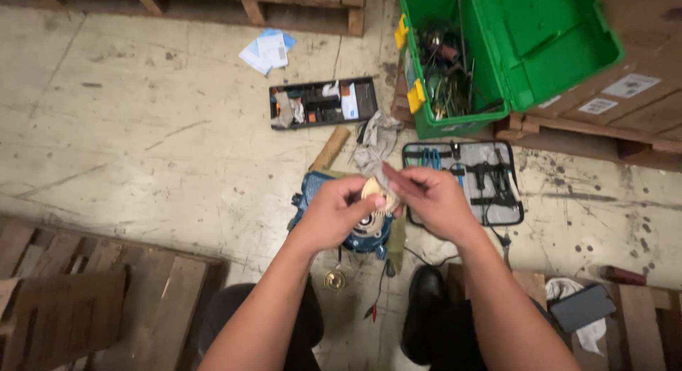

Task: Cleaning a small brass gear component using a white cloth

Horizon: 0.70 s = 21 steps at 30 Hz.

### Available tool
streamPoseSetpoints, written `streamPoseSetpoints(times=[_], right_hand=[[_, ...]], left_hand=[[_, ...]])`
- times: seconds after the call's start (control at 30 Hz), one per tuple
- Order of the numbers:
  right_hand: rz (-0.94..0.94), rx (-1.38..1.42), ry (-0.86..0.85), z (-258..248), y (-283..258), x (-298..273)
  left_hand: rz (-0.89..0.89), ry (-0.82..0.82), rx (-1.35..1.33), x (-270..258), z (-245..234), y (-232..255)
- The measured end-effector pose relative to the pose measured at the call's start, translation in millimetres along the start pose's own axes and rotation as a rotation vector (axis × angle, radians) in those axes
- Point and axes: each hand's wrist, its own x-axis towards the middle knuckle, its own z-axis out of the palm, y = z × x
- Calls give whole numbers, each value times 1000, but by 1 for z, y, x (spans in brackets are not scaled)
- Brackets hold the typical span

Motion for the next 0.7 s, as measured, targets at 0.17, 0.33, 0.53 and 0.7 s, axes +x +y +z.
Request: streamPoseSetpoints(times=[0.17, 0.33, 0.53, 0.7], right_hand=[[43, 17, 5, 4, 22, 7], [27, 70, 27, -1, 11, 8], [57, 30, 271, -26, -3, -3], [-5, -202, 347, -50, 21, 4]], left_hand=[[-11, -12, 77, -1, 5, 12], [16, 2, 145, 8, -8, -19], [-34, 71, -112, 15, -26, -36], [-26, 76, -212, 18, -31, -52]])
